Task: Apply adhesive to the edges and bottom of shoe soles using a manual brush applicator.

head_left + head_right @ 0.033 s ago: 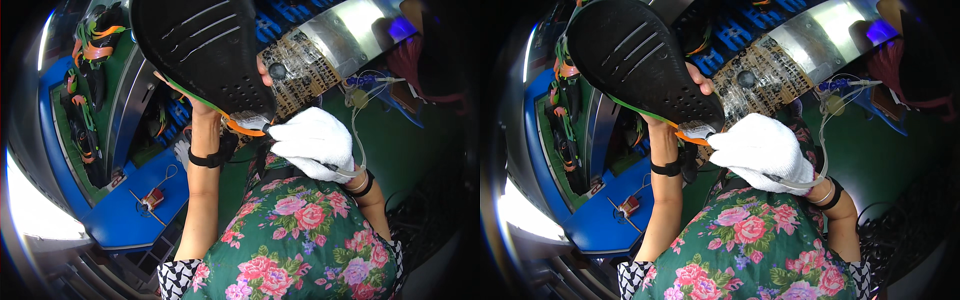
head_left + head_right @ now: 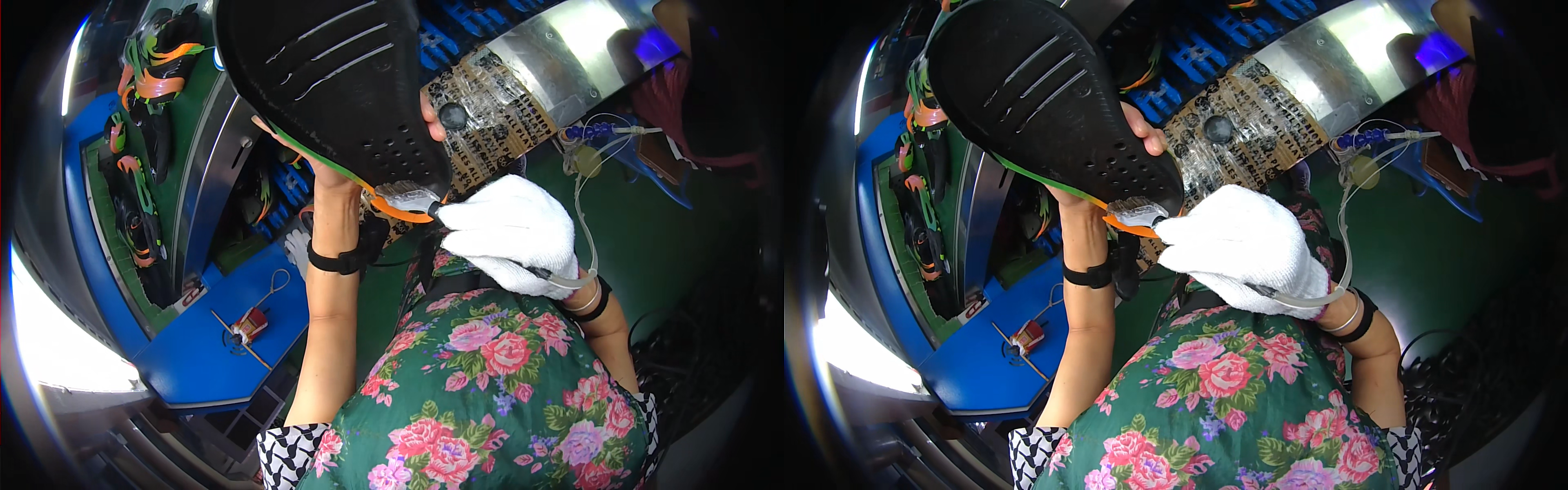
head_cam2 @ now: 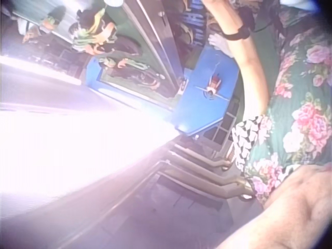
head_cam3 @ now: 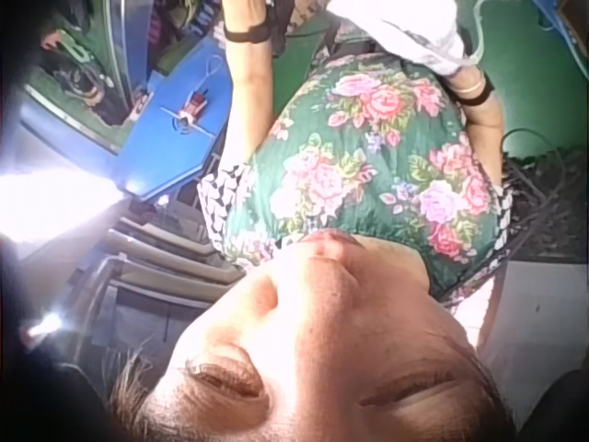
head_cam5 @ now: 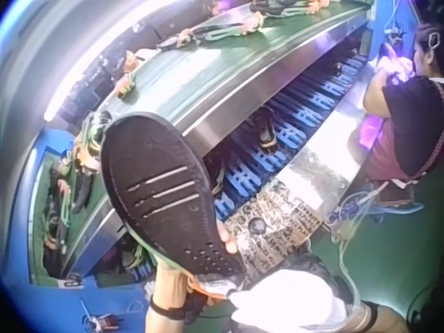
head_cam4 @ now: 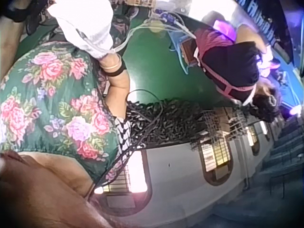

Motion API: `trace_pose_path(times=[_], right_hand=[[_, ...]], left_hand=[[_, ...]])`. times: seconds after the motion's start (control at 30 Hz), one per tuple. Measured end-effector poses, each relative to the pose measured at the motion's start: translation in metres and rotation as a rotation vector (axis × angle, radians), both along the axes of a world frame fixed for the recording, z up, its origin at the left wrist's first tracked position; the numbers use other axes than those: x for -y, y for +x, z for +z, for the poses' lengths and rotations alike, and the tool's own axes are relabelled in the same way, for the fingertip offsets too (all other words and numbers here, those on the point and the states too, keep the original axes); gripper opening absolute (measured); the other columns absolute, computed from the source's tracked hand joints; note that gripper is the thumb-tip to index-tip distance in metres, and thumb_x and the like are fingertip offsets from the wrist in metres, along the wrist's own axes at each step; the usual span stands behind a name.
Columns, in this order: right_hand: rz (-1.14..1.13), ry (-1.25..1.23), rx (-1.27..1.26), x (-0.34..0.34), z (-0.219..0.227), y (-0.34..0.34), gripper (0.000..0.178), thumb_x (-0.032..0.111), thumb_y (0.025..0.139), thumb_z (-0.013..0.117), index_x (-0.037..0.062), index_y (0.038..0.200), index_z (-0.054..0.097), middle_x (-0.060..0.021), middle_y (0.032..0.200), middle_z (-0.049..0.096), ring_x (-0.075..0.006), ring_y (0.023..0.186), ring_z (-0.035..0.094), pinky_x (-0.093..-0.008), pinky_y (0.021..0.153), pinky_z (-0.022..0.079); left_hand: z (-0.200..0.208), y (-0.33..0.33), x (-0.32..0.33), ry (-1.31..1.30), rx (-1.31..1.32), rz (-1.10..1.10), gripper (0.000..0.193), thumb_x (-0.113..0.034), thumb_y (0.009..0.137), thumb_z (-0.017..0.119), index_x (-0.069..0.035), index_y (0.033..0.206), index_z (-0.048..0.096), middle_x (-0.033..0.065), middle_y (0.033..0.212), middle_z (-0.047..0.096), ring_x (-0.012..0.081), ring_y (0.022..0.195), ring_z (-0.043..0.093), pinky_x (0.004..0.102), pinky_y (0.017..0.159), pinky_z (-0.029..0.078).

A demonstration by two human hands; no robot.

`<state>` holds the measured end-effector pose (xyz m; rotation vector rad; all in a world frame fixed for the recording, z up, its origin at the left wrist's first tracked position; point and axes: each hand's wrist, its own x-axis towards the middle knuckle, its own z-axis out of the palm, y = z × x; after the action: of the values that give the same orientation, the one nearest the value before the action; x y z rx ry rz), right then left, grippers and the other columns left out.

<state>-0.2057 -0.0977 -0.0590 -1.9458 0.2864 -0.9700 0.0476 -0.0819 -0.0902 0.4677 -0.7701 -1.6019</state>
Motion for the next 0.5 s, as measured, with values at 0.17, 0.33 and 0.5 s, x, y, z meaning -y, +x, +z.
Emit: trace_pose_path(times=[0.17,0.33,0.5], right_hand=[[0.029,-0.016,-0.023,-0.0012,0.0049,0.0033,0.028,0.005,0.076,0.083,0.0128,0.102,0.079,-0.0076,0.106,0.077,-0.0248,0.087,0.071,-0.0345,0.075,0.056],[0.03,-0.044,-0.011,-0.0043,0.0047,0.006,0.027,0.006,0.075,0.084,0.0115,0.101,0.079,-0.0084,0.105,0.077,-0.0253,0.086,0.071,-0.0352,0.074,0.056],[0.017,-0.035,-0.034,-0.0009,0.0074,0.001,0.028,0.003,0.072,0.083,0.0105,0.099,0.079,-0.01,0.104,0.076,-0.0256,0.082,0.07,-0.0357,0.072,0.056]], left_hand=[[0.0045,-0.0015,-0.0018,-0.018,-0.039,0.005,0.104,-0.087,0.082,0.051,0.008,0.122,0.054,0.0219,0.11,0.062,0.0347,0.097,0.065,0.0464,0.088,0.052],[0.0072,0.0007,-0.0035,-0.018,-0.053,0.012,0.107,-0.089,0.081,0.05,0.008,0.124,0.053,0.0215,0.11,0.062,0.0347,0.098,0.065,0.0465,0.088,0.052],[0.0098,0.0019,-0.0028,0.014,-0.035,0.022,0.102,-0.087,0.084,0.05,0.007,0.125,0.053,0.0207,0.111,0.06,0.0347,0.099,0.064,0.0473,0.088,0.052]])
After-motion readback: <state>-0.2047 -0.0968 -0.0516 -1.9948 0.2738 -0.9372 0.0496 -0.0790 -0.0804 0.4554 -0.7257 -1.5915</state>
